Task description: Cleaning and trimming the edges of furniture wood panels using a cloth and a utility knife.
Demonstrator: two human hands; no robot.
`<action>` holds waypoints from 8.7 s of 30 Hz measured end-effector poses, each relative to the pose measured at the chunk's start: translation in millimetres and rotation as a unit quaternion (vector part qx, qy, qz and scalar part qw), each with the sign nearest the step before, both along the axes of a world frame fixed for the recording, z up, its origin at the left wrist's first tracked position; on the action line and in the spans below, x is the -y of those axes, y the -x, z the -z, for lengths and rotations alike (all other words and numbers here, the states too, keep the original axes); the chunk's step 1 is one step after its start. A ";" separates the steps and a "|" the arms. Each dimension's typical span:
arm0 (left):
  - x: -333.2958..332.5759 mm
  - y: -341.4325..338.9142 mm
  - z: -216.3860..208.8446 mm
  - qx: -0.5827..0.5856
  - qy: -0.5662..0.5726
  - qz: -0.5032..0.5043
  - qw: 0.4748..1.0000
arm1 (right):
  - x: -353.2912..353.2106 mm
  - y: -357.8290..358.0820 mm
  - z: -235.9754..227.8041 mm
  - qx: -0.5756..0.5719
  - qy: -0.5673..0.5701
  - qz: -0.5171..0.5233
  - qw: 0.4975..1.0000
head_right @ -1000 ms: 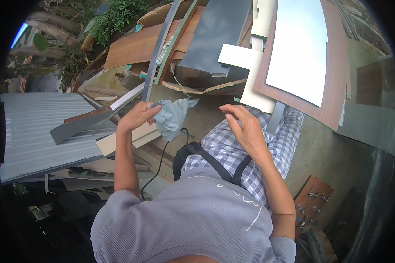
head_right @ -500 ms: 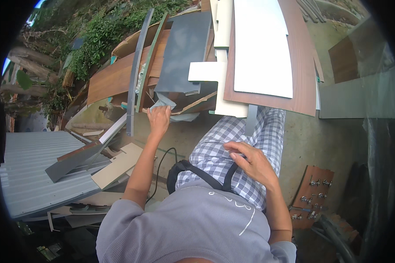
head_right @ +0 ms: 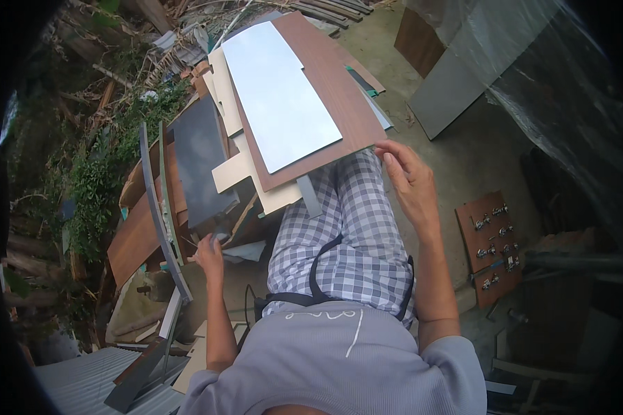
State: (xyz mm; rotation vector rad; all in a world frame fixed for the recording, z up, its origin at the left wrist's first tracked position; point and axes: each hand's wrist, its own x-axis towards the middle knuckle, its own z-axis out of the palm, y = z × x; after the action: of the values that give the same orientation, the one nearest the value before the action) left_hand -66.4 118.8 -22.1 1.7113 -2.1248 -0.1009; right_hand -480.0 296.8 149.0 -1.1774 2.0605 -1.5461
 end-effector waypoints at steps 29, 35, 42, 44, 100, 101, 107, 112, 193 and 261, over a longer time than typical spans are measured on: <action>-100.4 180.9 -287.6 -0.662 -0.469 0.521 0.265 | 89.0 123.2 83.1 0.048 0.025 0.060 0.997; -102.8 192.3 -273.2 -0.708 -0.230 0.589 0.314 | 166.2 171.3 106.1 -0.116 -0.099 0.059 0.987; -62.3 186.8 -215.8 -0.250 -0.063 0.468 0.845 | 205.7 197.7 130.9 -0.171 -0.216 0.047 0.960; -44.3 185.1 -181.7 -0.215 -0.055 0.449 0.865 | 210.2 197.2 124.0 -0.173 -0.274 0.015 0.946; 14.2 215.8 -72.7 -0.154 -0.121 0.200 0.960 | 82.3 -28.9 39.7 0.198 -0.050 -0.125 0.971; 9.7 211.6 -73.0 -0.169 -0.133 0.206 0.955 | 77.9 -31.9 40.7 0.210 -0.050 -0.125 0.968; -14.8 172.9 -85.2 -0.115 -0.124 0.234 0.957 | 48.3 -32.6 46.2 0.217 -0.066 -0.151 0.962; -17.9 170.9 -91.5 0.008 -0.053 0.277 0.959 | 41.5 -29.0 65.7 0.402 -0.048 -0.153 0.902; -35.9 137.3 -95.8 -0.389 0.012 0.252 0.886 | 156.4 -7.4 -11.8 -0.280 -0.031 -0.312 0.907; -37.7 2.0 -69.8 -0.387 -0.113 0.076 0.912 | 333.7 128.1 -38.8 0.326 -0.055 -0.253 0.909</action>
State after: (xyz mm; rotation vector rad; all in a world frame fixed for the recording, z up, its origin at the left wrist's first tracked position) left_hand -68.4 156.6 47.7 1.2860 -1.6598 -0.9363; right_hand -608.1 -36.9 187.8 -0.8841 1.2623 -1.3011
